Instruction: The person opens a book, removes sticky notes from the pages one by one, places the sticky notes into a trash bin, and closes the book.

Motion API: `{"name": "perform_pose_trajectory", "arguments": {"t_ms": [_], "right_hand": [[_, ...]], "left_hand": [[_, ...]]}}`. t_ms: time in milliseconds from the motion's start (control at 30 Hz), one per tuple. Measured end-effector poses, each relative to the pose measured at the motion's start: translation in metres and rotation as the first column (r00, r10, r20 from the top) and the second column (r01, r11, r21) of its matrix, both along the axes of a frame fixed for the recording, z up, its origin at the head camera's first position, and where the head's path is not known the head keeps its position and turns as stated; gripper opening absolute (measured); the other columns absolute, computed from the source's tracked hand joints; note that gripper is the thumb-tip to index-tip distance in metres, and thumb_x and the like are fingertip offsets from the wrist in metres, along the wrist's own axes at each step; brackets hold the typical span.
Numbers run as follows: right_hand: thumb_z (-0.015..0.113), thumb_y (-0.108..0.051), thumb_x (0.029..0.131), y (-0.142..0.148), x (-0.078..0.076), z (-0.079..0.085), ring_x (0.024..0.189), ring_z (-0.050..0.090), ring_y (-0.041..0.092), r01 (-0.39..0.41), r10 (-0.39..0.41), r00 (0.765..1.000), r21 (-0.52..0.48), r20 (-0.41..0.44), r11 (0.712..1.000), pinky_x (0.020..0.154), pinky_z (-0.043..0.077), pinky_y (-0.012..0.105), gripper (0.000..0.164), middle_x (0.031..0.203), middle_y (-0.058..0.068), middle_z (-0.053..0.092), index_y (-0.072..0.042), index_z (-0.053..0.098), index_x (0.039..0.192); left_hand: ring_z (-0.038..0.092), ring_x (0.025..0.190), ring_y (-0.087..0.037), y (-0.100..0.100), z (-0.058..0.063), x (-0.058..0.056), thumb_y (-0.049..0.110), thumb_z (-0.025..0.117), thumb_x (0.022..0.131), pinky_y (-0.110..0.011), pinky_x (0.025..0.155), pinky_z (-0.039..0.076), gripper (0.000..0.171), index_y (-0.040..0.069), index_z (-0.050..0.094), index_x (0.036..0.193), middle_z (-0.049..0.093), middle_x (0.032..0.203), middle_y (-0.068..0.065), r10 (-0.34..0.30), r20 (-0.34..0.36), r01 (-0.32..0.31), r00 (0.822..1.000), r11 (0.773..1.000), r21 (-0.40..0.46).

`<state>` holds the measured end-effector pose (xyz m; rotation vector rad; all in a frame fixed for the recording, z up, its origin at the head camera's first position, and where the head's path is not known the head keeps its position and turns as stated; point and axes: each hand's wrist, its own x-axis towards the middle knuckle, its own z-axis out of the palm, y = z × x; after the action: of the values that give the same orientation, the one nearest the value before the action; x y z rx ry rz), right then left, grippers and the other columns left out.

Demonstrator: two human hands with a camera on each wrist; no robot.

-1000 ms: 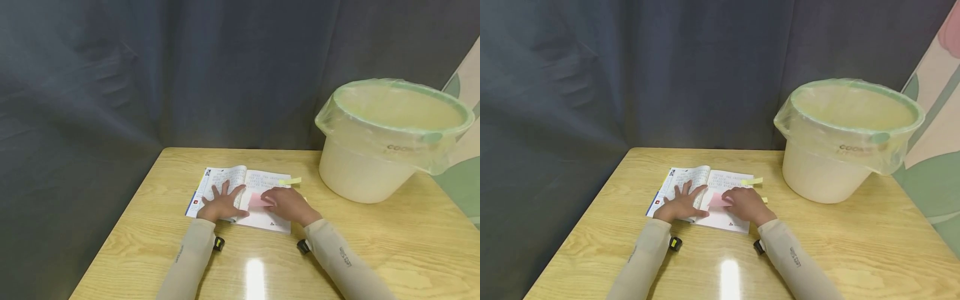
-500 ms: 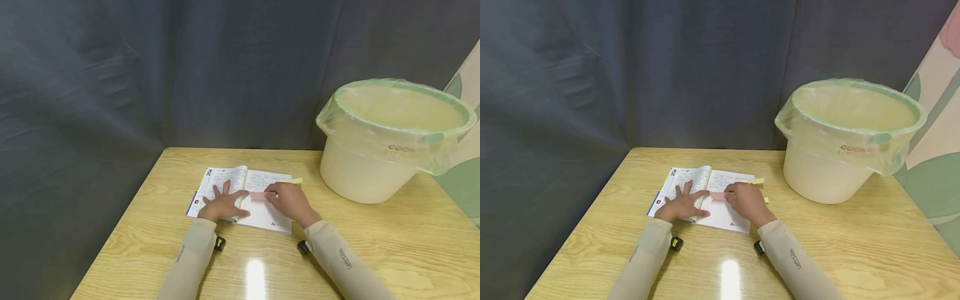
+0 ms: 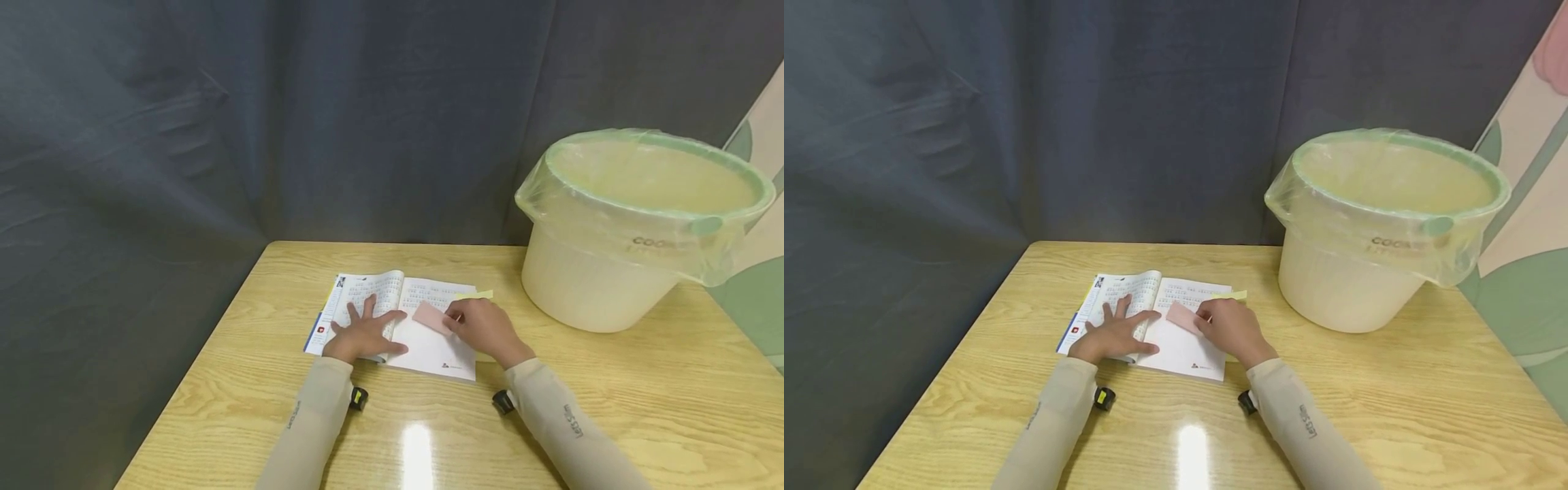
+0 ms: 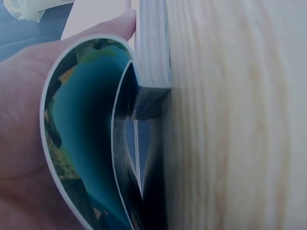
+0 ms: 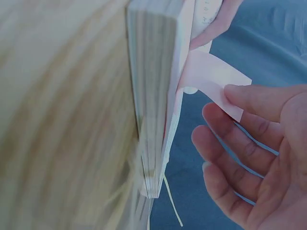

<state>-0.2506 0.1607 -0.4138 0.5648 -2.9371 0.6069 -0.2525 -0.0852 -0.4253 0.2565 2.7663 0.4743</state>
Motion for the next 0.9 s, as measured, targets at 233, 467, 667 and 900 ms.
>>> {"name": "perform_pose_trajectory", "arguments": {"t_ms": [233,467,667,900], "right_hand": [[0.067,-0.027,0.095,0.006,-0.001,0.004,0.072,0.061,0.011,0.013,-0.013,0.998,0.003,0.059,1.000,0.063,0.048,0.030,0.015,0.088,-0.002,0.074,-0.017,0.077,0.098],[0.067,-0.026,0.095,0.009,0.001,0.009,0.075,0.062,0.012,0.032,-0.031,0.996,-0.010,0.086,0.999,0.068,0.049,0.032,0.015,0.091,-0.002,0.074,-0.017,0.077,0.102],[0.067,-0.026,0.095,0.012,-0.001,0.009,0.076,0.062,0.012,0.033,-0.033,0.996,-0.007,0.083,0.999,0.069,0.049,0.033,0.015,0.092,-0.002,0.075,-0.017,0.077,0.101],[0.070,-0.027,0.093,0.016,-0.001,0.011,0.080,0.067,0.014,0.041,-0.041,0.998,-0.009,0.054,0.999,0.072,0.052,0.035,0.014,0.092,-0.003,0.076,-0.017,0.076,0.101]], "left_hand": [[-0.006,0.148,-0.058,0.000,-0.001,0.001,0.066,0.069,0.081,-0.086,0.103,0.008,0.075,0.052,0.037,0.147,-0.005,0.169,-0.007,0.000,0.001,0.000,1.000,1.000,-0.001],[-0.005,0.148,-0.059,0.000,-0.001,0.000,0.066,0.068,0.081,-0.086,0.103,0.009,0.075,0.051,0.037,0.148,-0.005,0.169,-0.007,-0.004,-0.004,0.004,1.000,1.000,-0.001],[-0.007,0.148,-0.058,-0.001,0.000,0.002,0.065,0.069,0.081,-0.086,0.103,0.007,0.075,0.051,0.038,0.148,-0.005,0.169,-0.007,-0.005,-0.002,0.005,1.000,1.000,0.010],[-0.007,0.148,-0.059,-0.001,0.000,0.002,0.064,0.069,0.081,-0.086,0.103,0.007,0.075,0.050,0.038,0.148,-0.005,0.169,-0.008,-0.004,-0.009,0.004,1.000,1.000,0.015]]}}
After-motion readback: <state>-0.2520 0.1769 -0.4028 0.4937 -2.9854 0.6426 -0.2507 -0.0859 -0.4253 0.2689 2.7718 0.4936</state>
